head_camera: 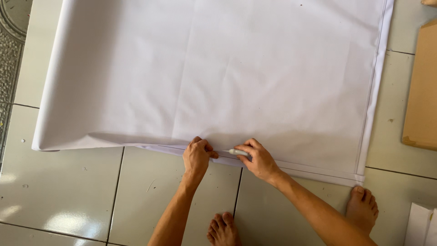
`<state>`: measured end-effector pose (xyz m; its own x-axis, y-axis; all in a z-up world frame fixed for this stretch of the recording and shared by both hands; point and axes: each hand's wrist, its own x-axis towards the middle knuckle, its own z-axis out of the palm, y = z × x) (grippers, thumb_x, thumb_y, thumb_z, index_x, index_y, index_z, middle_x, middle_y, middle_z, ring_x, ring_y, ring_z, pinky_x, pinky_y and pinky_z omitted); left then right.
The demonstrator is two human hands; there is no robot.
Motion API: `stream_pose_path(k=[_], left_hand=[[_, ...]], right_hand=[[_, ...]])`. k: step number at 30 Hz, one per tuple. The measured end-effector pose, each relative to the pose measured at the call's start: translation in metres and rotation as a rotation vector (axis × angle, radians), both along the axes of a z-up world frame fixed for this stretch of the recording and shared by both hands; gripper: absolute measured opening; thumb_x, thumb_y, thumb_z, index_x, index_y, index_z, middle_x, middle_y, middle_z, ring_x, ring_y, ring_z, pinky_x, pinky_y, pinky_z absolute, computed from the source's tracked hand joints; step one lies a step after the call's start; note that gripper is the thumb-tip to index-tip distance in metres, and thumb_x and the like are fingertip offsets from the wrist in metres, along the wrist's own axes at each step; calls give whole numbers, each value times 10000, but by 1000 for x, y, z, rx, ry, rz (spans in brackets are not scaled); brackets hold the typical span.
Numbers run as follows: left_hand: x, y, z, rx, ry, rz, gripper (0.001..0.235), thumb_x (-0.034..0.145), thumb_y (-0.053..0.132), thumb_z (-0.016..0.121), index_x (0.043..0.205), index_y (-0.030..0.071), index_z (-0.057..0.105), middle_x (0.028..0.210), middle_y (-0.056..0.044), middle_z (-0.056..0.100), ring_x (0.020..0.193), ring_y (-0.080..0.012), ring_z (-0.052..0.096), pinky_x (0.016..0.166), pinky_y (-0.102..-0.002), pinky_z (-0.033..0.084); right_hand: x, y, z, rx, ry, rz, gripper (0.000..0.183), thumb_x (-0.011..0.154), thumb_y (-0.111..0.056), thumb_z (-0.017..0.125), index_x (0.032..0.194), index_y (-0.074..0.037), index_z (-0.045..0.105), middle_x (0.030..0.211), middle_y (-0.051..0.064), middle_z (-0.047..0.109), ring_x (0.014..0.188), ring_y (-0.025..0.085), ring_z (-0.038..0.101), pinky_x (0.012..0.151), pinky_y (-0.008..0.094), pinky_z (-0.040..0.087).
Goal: The person folds a large white sheet of fabric on a tiled floor. They smooth the material with their hands and fold the edges inward to create a neat, compact rectangular shape.
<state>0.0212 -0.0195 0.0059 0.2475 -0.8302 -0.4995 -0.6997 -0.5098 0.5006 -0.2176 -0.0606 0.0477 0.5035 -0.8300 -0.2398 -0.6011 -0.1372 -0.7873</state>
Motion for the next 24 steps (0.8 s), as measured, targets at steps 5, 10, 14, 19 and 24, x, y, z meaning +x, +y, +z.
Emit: stream_pose_path(k=[5,10,14,19,24], left_hand=[[-1,-1,5,17,7,6,227,712,314,907,800,169,756,923,8,665,950,-229,678,810,-393,571],[-2,-3,9,26,-10,9,195,732,273,899,801,165,753,918,4,662,952,-230,679,813,-394,573],[-2,-2,9,10,1,14,202,729,276,904,801,159,755,917,1,667,946,-229,681,805,-395,575],[-3,-1,8,6,-6,8,158,759,232,883,811,151,758,923,-11,662,949,-233,675,813,-396,570],[-3,-4,15,5,-2,14,193,733,264,898,797,150,755,919,-6,661,950,-225,675,810,-390,573]], right_hand=[[2,7,-4,-100,72,85,255,962,-240,724,1206,-165,737,1029,50,628,910,243,681,748,331,596],[0,16,-10,-284,109,170,224,1001,-210,667,1214,-151,702,1013,44,587,888,239,670,749,339,606],[0,20,-9,-341,133,199,217,1018,-212,631,1219,-153,686,993,31,561,864,216,662,738,319,599],[0,22,-10,-377,134,218,199,1033,-189,607,1210,-133,680,974,35,551,826,203,655,719,310,590],[-1,21,-10,-400,135,224,197,1039,-188,601,1213,-136,677,966,26,538,808,198,649,708,313,583]])
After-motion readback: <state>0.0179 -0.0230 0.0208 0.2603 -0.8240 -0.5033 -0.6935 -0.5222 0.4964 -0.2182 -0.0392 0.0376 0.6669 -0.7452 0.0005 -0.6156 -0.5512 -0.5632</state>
